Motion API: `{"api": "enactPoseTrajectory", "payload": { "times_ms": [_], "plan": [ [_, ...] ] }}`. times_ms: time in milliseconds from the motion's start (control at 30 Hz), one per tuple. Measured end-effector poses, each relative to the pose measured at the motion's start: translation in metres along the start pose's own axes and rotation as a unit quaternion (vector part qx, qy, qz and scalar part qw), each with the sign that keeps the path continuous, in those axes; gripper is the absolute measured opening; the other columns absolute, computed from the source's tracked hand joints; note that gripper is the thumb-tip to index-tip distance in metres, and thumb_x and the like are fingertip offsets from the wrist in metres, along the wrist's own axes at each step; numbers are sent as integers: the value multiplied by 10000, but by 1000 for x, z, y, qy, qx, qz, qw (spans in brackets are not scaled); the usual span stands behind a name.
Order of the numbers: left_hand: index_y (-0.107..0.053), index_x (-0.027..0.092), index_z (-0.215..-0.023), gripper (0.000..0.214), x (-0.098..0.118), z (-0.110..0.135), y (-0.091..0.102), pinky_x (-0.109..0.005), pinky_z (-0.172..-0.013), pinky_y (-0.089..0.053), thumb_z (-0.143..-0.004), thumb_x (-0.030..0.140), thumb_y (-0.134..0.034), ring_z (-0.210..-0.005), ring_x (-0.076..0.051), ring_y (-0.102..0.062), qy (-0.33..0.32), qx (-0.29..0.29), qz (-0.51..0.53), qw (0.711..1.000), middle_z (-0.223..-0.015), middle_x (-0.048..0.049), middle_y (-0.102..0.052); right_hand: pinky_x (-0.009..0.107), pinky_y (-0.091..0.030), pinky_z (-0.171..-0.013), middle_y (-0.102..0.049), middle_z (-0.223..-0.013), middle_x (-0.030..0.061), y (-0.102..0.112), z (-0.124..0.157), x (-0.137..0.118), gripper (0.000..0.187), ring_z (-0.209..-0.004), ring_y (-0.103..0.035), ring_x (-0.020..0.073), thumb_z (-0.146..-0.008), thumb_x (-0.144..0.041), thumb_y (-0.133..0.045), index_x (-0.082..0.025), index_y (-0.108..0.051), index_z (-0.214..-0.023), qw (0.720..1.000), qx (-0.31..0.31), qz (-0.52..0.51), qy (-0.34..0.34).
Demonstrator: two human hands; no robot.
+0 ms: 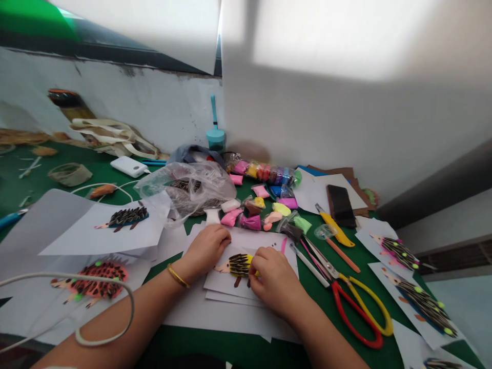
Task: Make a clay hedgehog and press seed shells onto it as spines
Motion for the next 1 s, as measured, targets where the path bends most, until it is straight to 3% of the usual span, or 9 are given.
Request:
{"api": "enactPoseTrajectory", "payload": {
  "times_ms": [1000],
  "plan": [
    [-667, 173, -844, 143, 0, 0, 0, -327, -815, -435, -903, 181, -537, -896, -212, -571, -10, 15, 1, 1000, -888, -60, -648, 317, -376, -761, -629, -823, 49, -6, -3, 1, 109, -828, -555, 195, -750, -105, -590, -182, -649, -701, 999, 4, 46, -21]
  ]
}}
Point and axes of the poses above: each hand's wrist, its own z-axis away from the middle knuckle, its own y-axis out of the back of the hand, x = y × z, the point moved 7 cm from there along -z, towards the middle knuckle
